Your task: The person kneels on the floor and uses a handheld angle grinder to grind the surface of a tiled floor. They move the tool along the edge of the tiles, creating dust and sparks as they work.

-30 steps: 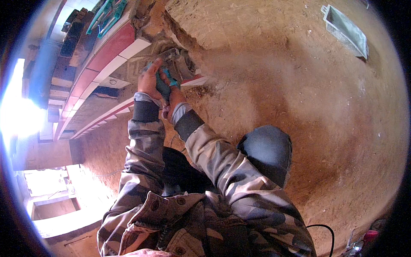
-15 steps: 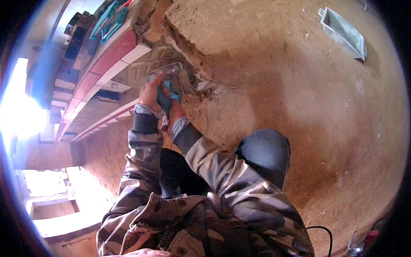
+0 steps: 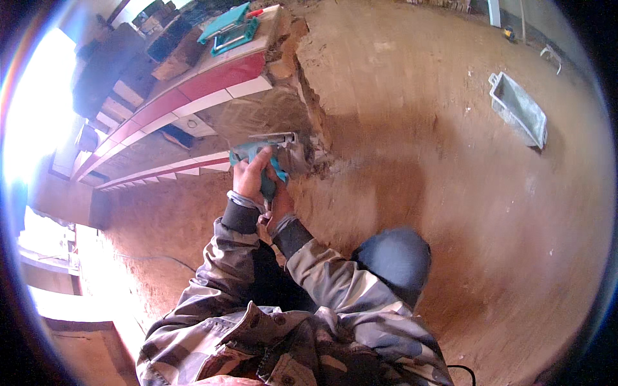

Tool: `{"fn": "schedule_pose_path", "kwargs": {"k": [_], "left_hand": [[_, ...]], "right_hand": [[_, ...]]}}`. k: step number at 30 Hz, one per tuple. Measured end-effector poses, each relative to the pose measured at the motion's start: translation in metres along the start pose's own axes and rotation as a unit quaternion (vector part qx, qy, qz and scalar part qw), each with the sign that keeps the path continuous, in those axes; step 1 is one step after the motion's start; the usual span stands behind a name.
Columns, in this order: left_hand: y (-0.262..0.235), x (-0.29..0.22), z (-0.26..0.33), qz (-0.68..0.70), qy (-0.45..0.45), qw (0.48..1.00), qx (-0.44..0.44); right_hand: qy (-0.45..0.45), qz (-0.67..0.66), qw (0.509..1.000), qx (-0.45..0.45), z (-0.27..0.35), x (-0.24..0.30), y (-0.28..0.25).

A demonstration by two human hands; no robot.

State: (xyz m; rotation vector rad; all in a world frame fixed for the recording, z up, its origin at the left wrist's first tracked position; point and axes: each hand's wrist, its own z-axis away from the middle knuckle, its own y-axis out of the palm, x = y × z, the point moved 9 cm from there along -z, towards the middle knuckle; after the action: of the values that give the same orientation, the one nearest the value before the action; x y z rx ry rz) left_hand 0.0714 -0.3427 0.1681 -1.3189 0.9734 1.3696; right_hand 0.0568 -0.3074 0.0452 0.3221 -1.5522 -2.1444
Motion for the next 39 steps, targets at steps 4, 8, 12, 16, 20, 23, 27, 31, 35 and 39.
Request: {"fn": "schedule_pose_path", "kwargs": {"k": [4,8,12,16,20,23,27,31,35,39], "left_hand": [[0.012,-0.004,0.005,0.034,0.001,0.999,0.006],[-0.004,-0.003,0.017,0.041,-0.005,0.999,-0.007],[-0.002,0.004,0.018,0.043,-0.005,0.999,0.008],[-0.007,0.014,0.014,0.007,-0.002,1.0,0.009],[-0.003,0.018,0.02,0.024,-0.016,1.0,0.005],[0.002,0.025,0.016,0.014,-0.012,1.0,0.022],[0.01,0.038,0.021,0.01,-0.023,0.999,0.029],[0.021,0.052,0.022,0.011,-0.031,0.998,0.045],[0.025,0.062,0.03,-0.011,-0.059,0.997,0.053],[0.044,0.065,0.032,-0.014,-0.114,0.992,0.057]], "right_hand": [[-0.056,0.064,0.996,0.025,-0.03,0.011,-0.04],[-0.053,0.08,0.995,0.033,0.0,-0.001,-0.017],[-0.001,-0.057,0.994,0.092,0.012,-0.006,-0.002],[-0.093,0.071,0.985,0.125,0.026,0.006,0.003],[-0.094,0.065,0.991,0.074,0.04,0.015,0.014],[-0.093,0.012,0.995,0.027,0.043,0.017,0.005],[-0.17,0.19,0.965,-0.063,0.049,0.028,-0.012],[-0.136,0.107,0.985,-0.018,0.043,0.028,-0.027],[-0.144,0.116,0.983,0.006,0.062,0.028,-0.028],[-0.013,-0.121,0.989,0.085,0.039,0.029,-0.056]]}}
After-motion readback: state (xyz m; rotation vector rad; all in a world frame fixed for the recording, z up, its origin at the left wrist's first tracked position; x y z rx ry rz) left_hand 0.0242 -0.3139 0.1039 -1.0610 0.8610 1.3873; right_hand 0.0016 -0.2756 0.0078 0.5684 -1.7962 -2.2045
